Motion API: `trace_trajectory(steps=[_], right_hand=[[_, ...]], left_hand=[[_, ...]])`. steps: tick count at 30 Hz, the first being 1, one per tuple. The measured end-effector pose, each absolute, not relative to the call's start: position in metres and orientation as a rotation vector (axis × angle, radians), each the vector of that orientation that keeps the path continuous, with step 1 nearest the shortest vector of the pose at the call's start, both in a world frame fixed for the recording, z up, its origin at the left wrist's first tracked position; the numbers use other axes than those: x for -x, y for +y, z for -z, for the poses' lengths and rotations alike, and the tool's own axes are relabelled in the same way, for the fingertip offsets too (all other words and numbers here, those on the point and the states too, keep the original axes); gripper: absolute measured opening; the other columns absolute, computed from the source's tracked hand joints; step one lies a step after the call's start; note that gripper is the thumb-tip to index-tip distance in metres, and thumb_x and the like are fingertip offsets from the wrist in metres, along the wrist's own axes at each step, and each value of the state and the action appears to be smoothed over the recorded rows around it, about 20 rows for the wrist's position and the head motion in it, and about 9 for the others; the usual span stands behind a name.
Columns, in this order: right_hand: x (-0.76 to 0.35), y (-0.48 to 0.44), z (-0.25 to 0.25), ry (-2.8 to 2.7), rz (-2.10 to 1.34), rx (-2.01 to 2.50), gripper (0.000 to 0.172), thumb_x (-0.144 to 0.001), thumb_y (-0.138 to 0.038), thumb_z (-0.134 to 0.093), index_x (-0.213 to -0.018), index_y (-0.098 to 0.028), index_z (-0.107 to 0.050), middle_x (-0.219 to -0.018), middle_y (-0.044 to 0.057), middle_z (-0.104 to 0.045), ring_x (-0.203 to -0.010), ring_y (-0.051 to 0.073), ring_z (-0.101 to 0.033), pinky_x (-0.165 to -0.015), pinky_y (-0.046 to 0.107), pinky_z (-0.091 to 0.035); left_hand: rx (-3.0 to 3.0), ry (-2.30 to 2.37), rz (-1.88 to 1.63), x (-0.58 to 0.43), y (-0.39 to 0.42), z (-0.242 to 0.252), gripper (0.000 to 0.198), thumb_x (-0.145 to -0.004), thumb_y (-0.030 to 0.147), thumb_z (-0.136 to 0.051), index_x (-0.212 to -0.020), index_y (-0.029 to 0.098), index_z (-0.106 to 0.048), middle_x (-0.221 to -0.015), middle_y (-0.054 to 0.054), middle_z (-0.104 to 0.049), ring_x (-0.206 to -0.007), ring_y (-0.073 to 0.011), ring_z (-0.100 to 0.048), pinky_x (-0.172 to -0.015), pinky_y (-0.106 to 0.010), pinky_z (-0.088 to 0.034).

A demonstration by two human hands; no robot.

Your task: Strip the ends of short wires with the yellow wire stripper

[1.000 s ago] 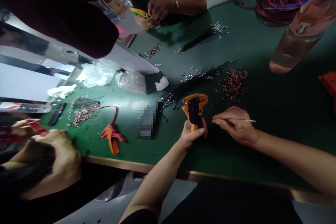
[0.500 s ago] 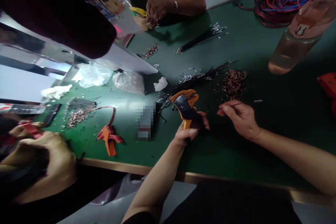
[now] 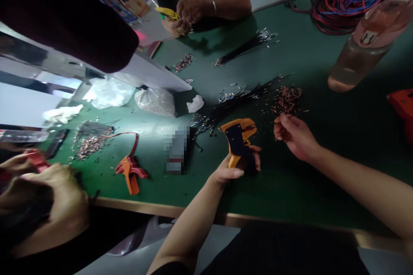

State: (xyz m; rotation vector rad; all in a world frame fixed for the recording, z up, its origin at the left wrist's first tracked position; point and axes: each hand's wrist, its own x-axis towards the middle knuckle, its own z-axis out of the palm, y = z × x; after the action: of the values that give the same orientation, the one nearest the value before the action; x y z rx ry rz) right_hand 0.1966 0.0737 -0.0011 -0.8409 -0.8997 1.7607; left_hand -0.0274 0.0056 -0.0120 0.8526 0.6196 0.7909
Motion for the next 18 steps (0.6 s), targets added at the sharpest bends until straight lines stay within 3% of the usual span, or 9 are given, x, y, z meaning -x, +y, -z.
trace_trajectory(steps=[5, 18], right_hand=[[-0.1932, 0.0757, 0.0081, -0.746, -1.855, 0.853, 0.039, -0.07, -0.054, -0.083, -0.074, -0.021, -0.064, -0.057, -0.005, -0.056, -0.052, 0.01, -0.052, -0.049, 0.024, -0.041], [-0.1949, 0.0766, 0.0074, -0.672, -1.958, 0.875, 0.041, -0.064, -0.054, -0.088, -0.071, -0.021, -0.065, -0.056, -0.005, -0.056, -0.055, 0.01, -0.052, -0.053, 0.025, -0.041]], left_hand=[[-0.852, 0.578, -0.767, 0.0267, 0.0046, 0.0124, 0.067, -0.063, 0.037, -0.084, -0.123, 0.015, -0.064, -0.09, -0.01, -0.067, -0.08, -0.0215, -0.064, -0.075, -0.036, -0.051], [-0.86, 0.571, -0.72, 0.0294, 0.0037, 0.013, 0.062, -0.066, 0.033, -0.083, -0.122, 0.016, -0.063, -0.093, -0.011, -0.069, -0.081, -0.0221, -0.066, -0.075, -0.035, -0.052]])
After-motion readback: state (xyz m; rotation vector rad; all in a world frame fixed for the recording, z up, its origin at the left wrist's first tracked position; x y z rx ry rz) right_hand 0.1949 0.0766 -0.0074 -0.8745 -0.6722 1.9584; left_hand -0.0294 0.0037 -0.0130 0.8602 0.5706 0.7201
